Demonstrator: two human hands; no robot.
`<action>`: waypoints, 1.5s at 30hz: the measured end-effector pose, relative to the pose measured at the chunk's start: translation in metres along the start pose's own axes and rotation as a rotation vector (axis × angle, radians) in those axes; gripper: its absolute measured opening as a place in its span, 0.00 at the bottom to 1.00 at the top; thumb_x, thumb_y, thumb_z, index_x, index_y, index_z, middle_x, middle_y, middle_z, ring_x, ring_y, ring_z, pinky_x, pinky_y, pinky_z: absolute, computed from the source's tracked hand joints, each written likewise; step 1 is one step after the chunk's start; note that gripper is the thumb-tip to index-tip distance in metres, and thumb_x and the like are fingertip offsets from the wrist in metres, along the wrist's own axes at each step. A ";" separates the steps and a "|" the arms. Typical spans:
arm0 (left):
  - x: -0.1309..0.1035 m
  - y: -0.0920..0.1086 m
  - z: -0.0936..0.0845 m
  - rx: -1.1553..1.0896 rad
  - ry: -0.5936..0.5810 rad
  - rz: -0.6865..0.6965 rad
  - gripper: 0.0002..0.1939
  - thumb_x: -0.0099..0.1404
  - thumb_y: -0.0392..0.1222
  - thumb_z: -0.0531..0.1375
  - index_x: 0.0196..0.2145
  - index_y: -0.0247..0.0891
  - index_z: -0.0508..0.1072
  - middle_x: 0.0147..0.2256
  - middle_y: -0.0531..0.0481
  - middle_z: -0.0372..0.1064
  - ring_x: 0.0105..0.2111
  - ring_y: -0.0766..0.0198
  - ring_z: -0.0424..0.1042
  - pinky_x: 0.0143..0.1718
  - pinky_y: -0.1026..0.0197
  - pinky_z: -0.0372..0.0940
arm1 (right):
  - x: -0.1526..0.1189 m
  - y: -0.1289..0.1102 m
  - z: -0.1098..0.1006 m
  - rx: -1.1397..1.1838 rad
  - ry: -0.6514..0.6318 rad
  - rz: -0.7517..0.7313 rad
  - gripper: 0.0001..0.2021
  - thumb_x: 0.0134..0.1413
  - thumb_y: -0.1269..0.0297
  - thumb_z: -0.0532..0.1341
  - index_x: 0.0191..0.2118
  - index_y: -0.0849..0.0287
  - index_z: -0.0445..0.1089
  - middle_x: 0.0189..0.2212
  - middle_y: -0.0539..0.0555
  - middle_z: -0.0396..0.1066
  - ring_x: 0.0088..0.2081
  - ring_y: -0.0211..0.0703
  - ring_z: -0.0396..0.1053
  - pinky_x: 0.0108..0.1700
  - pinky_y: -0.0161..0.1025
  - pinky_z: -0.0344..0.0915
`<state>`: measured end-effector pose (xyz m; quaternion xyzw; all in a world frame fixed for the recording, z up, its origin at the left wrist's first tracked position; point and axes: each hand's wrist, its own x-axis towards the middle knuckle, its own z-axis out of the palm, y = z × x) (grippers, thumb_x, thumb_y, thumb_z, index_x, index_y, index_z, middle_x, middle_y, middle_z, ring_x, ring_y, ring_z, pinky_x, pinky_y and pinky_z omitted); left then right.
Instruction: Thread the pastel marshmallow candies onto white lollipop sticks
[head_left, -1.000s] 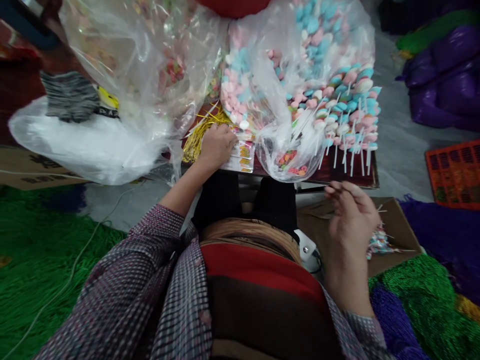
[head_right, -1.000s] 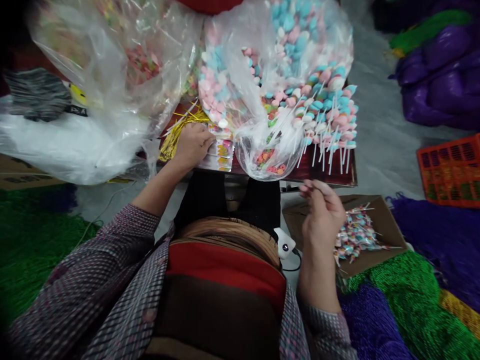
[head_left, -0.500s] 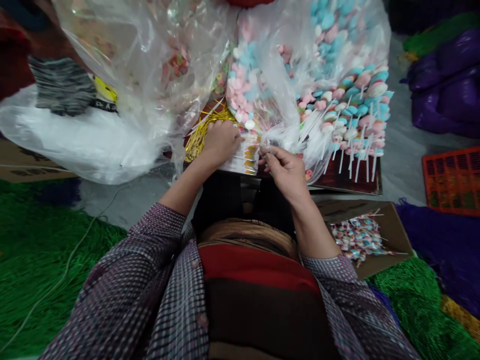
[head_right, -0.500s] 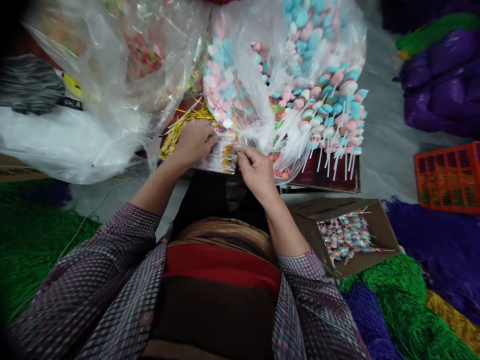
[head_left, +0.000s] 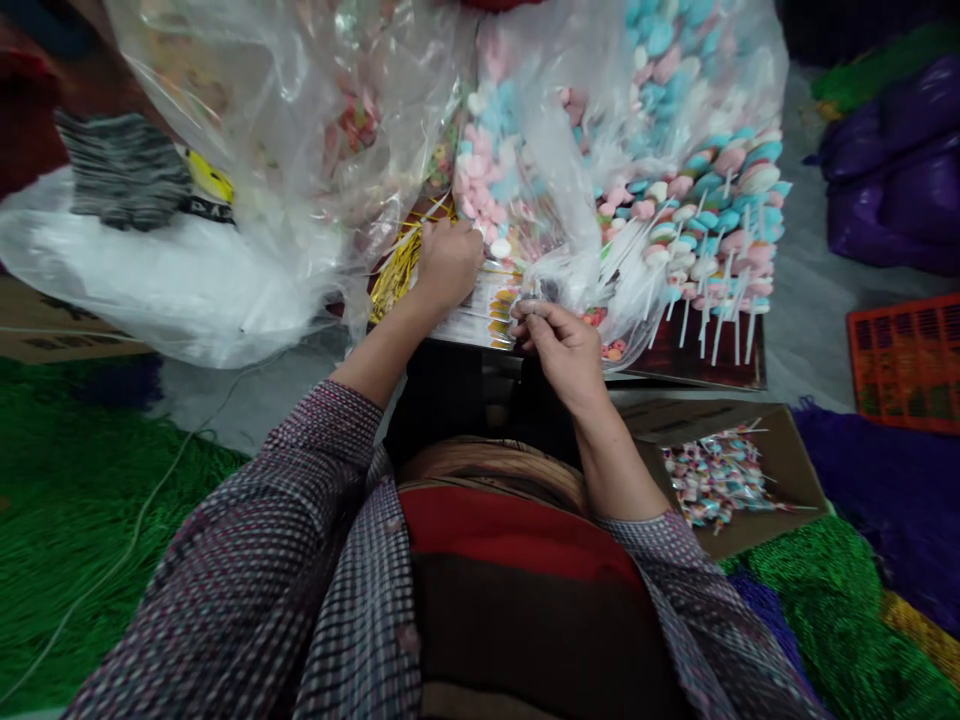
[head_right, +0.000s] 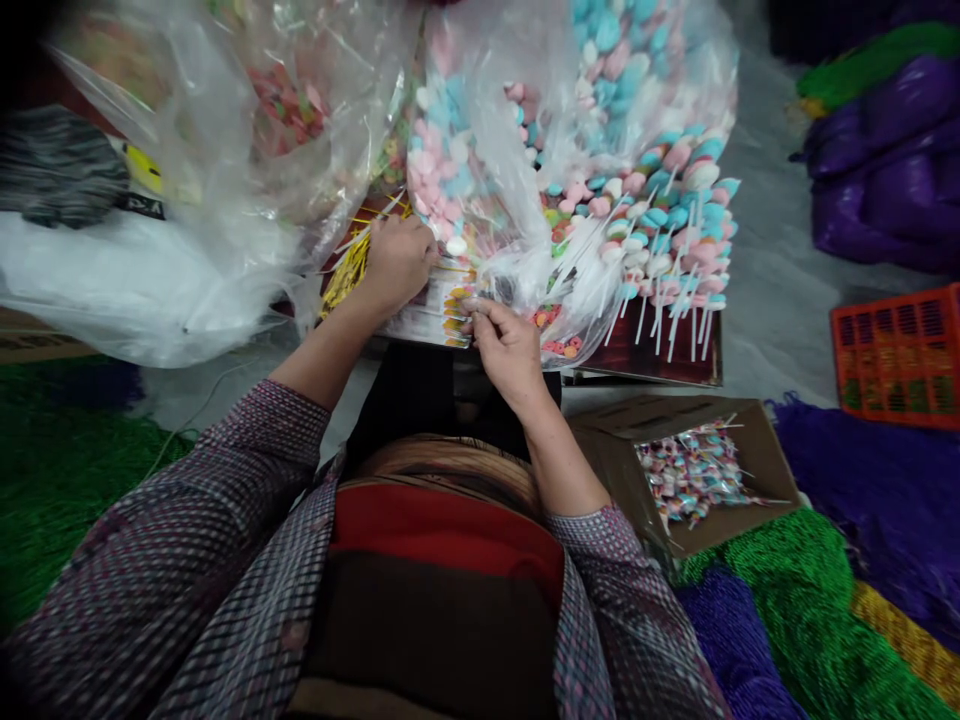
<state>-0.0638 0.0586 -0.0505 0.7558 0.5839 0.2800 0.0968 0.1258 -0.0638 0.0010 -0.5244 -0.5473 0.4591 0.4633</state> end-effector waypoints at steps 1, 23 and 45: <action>0.001 0.000 0.001 0.001 -0.005 -0.002 0.08 0.68 0.40 0.57 0.33 0.42 0.74 0.41 0.39 0.76 0.48 0.45 0.68 0.58 0.36 0.58 | 0.000 0.000 0.000 0.004 -0.004 -0.003 0.10 0.59 0.55 0.66 0.41 0.53 0.81 0.38 0.51 0.83 0.33 0.37 0.77 0.33 0.36 0.74; -0.077 0.069 -0.064 -0.492 -0.131 0.066 0.25 0.73 0.63 0.56 0.53 0.41 0.72 0.58 0.41 0.73 0.59 0.52 0.70 0.62 0.48 0.63 | 0.011 -0.003 -0.013 0.134 0.025 0.065 0.27 0.52 0.48 0.73 0.57 0.45 0.73 0.44 0.50 0.80 0.44 0.45 0.78 0.43 0.46 0.79; -0.072 0.086 -0.064 -0.786 -0.352 -0.067 0.15 0.67 0.52 0.58 0.31 0.39 0.71 0.23 0.59 0.60 0.25 0.70 0.57 0.30 0.65 0.55 | -0.007 -0.005 -0.028 0.001 0.166 0.059 0.29 0.52 0.34 0.65 0.21 0.56 0.63 0.16 0.43 0.59 0.21 0.32 0.55 0.27 0.34 0.55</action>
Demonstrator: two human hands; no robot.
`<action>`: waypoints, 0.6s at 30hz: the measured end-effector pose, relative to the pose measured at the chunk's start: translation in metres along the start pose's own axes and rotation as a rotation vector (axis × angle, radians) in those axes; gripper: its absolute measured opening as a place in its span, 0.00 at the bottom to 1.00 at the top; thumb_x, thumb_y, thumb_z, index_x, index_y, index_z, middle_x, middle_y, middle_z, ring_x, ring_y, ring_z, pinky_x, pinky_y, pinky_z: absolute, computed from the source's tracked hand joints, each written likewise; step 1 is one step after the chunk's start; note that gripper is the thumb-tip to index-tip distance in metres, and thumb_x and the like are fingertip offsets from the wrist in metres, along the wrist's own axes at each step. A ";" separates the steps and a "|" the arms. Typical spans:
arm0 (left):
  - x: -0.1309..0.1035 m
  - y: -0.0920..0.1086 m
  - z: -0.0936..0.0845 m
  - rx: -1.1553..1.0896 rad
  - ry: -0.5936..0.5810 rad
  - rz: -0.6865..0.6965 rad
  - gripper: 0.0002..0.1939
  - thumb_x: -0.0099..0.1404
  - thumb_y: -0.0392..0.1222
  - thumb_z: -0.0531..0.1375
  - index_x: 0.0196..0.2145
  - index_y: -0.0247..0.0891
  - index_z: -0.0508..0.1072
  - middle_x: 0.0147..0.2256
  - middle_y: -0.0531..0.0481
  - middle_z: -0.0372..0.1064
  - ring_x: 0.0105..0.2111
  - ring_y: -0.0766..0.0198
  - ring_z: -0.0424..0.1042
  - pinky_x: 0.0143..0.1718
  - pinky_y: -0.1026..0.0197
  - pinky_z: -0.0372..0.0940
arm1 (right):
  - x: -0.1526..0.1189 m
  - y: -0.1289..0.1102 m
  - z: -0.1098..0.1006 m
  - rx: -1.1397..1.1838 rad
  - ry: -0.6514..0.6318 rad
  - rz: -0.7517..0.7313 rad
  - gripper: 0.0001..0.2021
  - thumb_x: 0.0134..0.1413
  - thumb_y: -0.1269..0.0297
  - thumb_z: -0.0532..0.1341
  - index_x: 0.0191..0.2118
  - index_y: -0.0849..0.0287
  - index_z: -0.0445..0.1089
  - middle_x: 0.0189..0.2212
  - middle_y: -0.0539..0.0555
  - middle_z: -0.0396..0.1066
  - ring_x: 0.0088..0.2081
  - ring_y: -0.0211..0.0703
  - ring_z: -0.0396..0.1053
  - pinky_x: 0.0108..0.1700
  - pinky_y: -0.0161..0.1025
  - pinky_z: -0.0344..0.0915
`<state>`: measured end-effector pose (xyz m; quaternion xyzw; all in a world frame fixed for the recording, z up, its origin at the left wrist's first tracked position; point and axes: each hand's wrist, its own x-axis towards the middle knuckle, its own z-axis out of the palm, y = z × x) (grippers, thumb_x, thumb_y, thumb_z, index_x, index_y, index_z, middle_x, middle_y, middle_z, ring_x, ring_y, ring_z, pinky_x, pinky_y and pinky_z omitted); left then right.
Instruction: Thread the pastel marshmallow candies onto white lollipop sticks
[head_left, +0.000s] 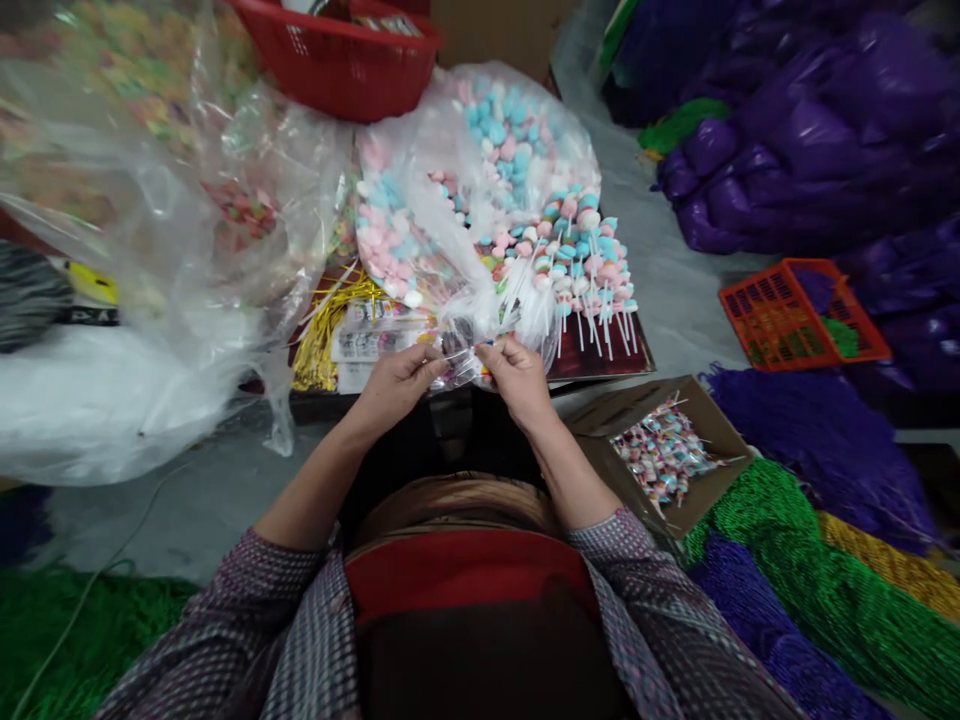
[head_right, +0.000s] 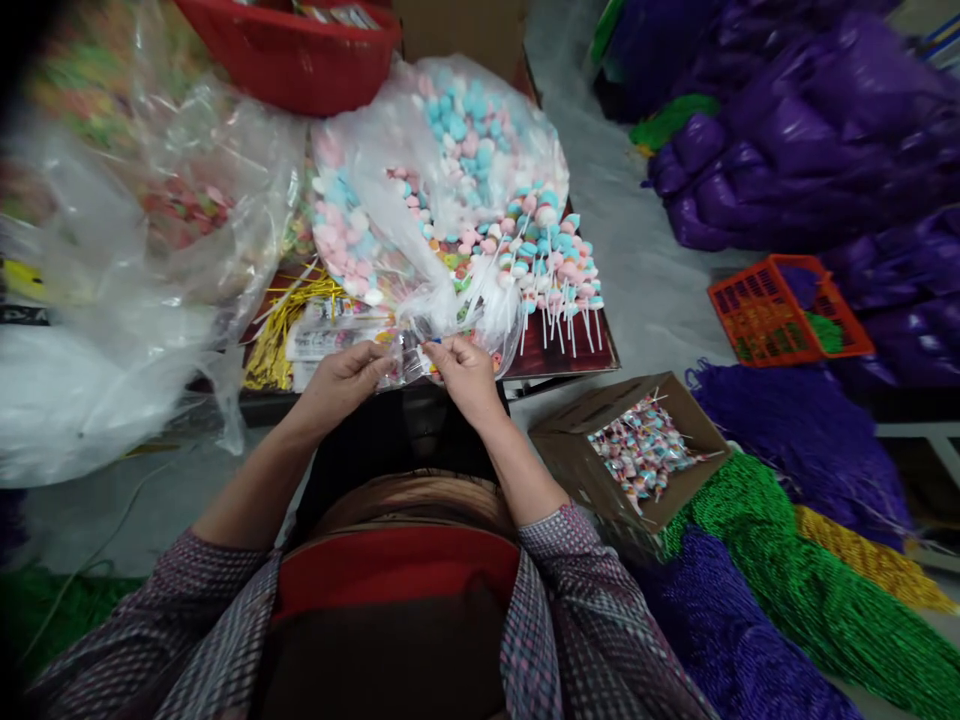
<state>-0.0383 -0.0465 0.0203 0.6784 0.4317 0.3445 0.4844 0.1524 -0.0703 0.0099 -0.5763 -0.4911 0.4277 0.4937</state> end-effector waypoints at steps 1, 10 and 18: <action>0.000 -0.001 -0.001 0.015 0.035 -0.014 0.16 0.67 0.53 0.57 0.28 0.39 0.69 0.22 0.59 0.58 0.24 0.70 0.56 0.29 0.65 0.54 | 0.002 -0.003 -0.001 -0.060 -0.020 -0.028 0.30 0.54 0.35 0.64 0.19 0.56 0.61 0.15 0.43 0.57 0.21 0.32 0.54 0.27 0.35 0.55; -0.006 -0.016 -0.004 -0.271 0.225 -0.233 0.30 0.62 0.71 0.60 0.24 0.40 0.64 0.17 0.61 0.50 0.17 0.73 0.51 0.19 0.66 0.49 | 0.091 -0.071 -0.087 -0.661 0.397 -0.248 0.11 0.65 0.59 0.59 0.39 0.58 0.77 0.38 0.57 0.78 0.43 0.46 0.73 0.51 0.42 0.65; -0.008 -0.033 -0.002 -0.497 0.337 -0.186 0.29 0.61 0.69 0.66 0.26 0.38 0.71 0.16 0.60 0.57 0.15 0.74 0.56 0.17 0.69 0.54 | 0.131 -0.074 -0.106 -1.379 0.260 0.147 0.18 0.69 0.65 0.56 0.53 0.70 0.78 0.50 0.76 0.78 0.51 0.61 0.77 0.51 0.51 0.67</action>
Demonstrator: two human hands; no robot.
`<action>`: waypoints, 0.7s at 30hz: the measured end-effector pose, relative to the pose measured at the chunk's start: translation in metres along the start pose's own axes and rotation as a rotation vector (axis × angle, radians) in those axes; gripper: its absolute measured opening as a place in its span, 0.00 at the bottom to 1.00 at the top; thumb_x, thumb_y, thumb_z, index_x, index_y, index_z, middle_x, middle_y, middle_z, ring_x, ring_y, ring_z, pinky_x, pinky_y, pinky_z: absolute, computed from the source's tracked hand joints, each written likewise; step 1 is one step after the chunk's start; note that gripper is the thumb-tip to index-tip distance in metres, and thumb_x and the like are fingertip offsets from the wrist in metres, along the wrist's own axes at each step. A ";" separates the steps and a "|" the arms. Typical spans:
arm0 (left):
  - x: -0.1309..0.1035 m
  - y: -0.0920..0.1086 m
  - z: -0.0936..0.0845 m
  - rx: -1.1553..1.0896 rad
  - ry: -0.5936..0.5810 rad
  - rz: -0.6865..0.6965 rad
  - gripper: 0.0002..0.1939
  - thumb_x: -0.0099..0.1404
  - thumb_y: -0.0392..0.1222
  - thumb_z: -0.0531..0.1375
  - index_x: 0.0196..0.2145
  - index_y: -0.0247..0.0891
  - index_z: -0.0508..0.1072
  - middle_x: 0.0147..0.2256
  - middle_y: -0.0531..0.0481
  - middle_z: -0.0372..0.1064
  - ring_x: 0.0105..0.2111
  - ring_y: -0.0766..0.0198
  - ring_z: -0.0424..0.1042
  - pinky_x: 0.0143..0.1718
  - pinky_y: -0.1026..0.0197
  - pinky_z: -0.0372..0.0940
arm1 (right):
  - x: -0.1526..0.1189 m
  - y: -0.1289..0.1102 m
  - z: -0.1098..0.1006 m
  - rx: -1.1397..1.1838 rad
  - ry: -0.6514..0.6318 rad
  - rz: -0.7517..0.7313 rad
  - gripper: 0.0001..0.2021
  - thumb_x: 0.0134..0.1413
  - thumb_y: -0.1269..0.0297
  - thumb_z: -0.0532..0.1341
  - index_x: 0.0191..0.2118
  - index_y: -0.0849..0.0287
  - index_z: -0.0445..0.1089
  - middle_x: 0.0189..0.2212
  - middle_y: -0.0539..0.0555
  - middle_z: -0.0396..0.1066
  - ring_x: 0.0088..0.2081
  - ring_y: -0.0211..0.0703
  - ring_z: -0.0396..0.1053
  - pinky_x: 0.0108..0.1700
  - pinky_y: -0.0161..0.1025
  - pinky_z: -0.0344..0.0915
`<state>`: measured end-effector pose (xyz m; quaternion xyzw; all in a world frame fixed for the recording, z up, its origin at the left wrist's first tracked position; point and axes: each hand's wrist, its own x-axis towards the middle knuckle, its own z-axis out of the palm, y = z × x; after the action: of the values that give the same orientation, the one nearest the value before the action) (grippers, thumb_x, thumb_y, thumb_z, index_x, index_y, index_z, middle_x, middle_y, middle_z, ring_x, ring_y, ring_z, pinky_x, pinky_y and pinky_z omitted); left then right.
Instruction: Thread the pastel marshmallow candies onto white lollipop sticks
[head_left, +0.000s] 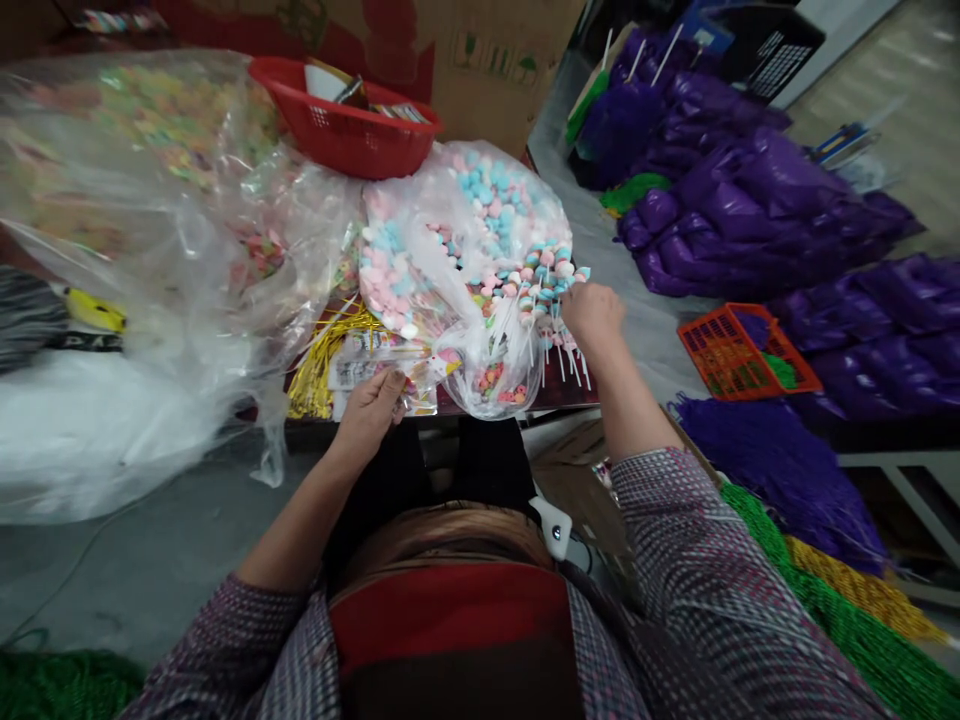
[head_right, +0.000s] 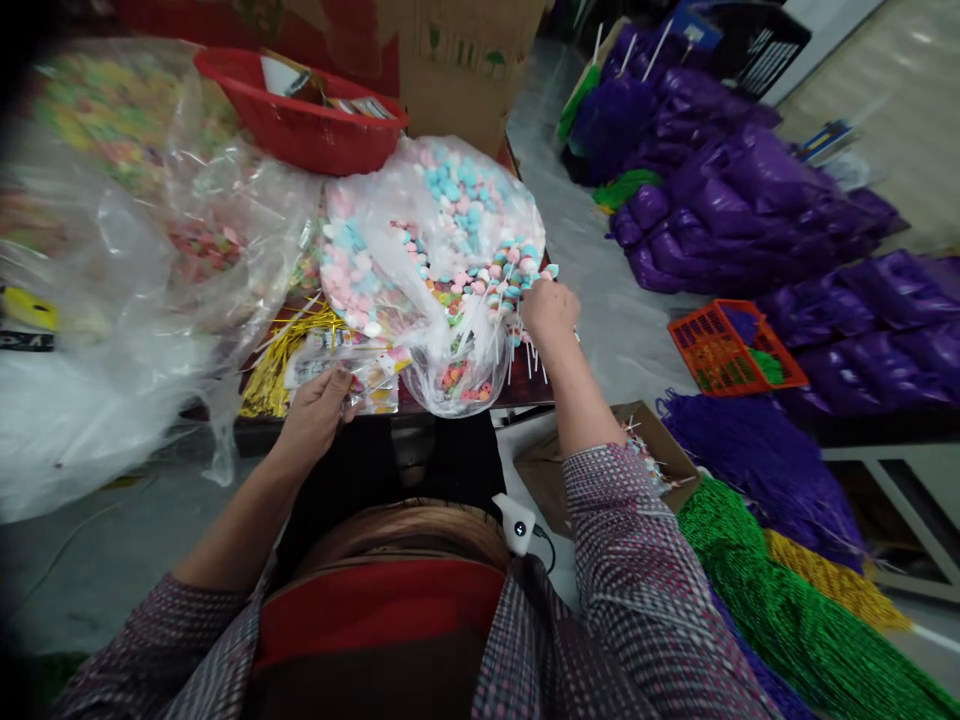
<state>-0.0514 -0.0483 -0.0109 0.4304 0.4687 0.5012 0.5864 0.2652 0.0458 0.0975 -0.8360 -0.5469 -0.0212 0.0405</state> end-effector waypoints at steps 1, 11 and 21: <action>0.001 0.000 0.000 -0.047 0.016 -0.005 0.28 0.59 0.68 0.67 0.26 0.38 0.71 0.16 0.60 0.57 0.15 0.75 0.56 0.18 0.70 0.56 | -0.001 0.001 0.003 0.010 0.019 0.012 0.19 0.70 0.65 0.54 0.53 0.69 0.78 0.49 0.76 0.79 0.50 0.61 0.77 0.51 0.51 0.67; 0.003 0.017 0.005 -0.293 0.054 -0.122 0.37 0.37 0.70 0.77 0.23 0.36 0.68 0.18 0.60 0.65 0.13 0.78 0.60 0.16 0.71 0.55 | -0.041 0.035 0.027 1.004 0.321 -0.046 0.15 0.62 0.52 0.60 0.36 0.56 0.78 0.23 0.47 0.67 0.26 0.37 0.62 0.34 0.39 0.65; -0.003 0.023 0.001 -0.350 -0.203 -0.053 0.34 0.49 0.70 0.73 0.21 0.40 0.63 0.12 0.66 0.47 0.11 0.76 0.51 0.25 0.62 0.67 | -0.133 0.040 0.031 1.378 -0.006 -0.248 0.15 0.48 0.45 0.73 0.30 0.51 0.81 0.20 0.47 0.71 0.21 0.36 0.63 0.25 0.39 0.63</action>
<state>-0.0549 -0.0479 0.0123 0.3577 0.3241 0.5133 0.7096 0.2485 -0.0884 0.0544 -0.5513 -0.5273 0.3282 0.5571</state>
